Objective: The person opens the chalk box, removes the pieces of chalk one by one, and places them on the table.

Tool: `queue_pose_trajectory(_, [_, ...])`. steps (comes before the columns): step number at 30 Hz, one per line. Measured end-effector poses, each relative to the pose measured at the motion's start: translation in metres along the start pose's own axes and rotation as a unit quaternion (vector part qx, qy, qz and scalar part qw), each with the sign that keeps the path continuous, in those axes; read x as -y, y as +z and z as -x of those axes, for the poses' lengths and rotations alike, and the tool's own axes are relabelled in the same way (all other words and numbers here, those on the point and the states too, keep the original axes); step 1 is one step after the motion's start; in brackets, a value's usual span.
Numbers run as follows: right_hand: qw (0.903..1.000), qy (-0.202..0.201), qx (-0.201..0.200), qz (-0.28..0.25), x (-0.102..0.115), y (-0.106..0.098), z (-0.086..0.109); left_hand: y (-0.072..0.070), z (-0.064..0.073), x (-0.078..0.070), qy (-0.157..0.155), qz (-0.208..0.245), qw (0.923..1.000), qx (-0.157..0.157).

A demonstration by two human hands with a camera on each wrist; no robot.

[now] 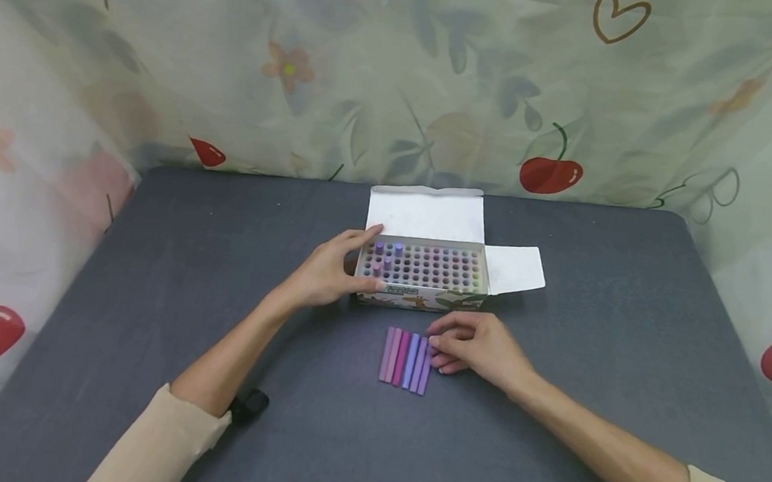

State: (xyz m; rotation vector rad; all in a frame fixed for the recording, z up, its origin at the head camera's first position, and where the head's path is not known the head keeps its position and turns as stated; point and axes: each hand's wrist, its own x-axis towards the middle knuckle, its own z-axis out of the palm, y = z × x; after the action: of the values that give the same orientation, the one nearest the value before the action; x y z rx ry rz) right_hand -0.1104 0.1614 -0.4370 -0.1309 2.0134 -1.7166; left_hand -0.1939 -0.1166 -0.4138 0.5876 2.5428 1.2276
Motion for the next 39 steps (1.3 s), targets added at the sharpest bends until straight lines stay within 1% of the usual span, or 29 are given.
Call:
queue_pose_trajectory(3, [0.9991, -0.026, 0.027, 0.02, 0.008, 0.0, -0.001, 0.0, 0.0, 0.0, 0.001, 0.002, 1.0, 0.0])
queue_pose_trajectory(7, [0.9963, -0.062, 0.053, 0.027, 0.021, -0.002, -0.002, 0.001, 0.0, 0.001, 0.0, 0.005, 1.0, 0.003])
queue_pose_trajectory(11, [0.9935, -0.09, 0.061, 0.035, 0.033, -0.003, -0.006, 0.001, 0.0, 0.001, 0.0, 0.009, 1.0, 0.004])
queue_pose_trajectory(17, [0.9889, -0.111, 0.068, 0.072, 0.048, -0.006, -0.01, 0.001, 0.0, 0.001, 0.0, -0.001, 1.0, 0.003])
queue_pose_trajectory(20, [0.9867, -0.123, 0.069, 0.081, 0.054, -0.007, -0.012, 0.0, 0.0, -0.001, -0.001, -0.007, 1.0, 0.002])
queue_pose_trajectory(24, [0.9847, -0.138, 0.057, 0.089, 0.063, -0.009, -0.016, -0.001, 0.0, -0.002, 0.0, -0.009, 1.0, 0.0])
queue_pose_trajectory(30, [0.9801, -0.153, 0.03, 0.122, 0.073, -0.012, -0.023, -0.001, -0.001, -0.001, -0.001, -0.005, 1.0, 0.0])
queue_pose_trajectory(33, [0.977, -0.167, 0.02, 0.131, 0.075, -0.014, -0.028, -0.001, -0.001, -0.001, 0.001, 0.002, 1.0, 0.001])
queue_pose_trajectory(36, [0.977, -0.172, 0.013, 0.126, 0.074, -0.015, -0.034, -0.001, -0.001, -0.001, 0.002, 0.007, 1.0, 0.001])
queue_pose_trajectory(39, [0.9773, -0.17, -0.004, 0.127, 0.073, -0.016, -0.04, -0.001, 0.0, -0.001, 0.001, 0.008, 1.0, 0.0])
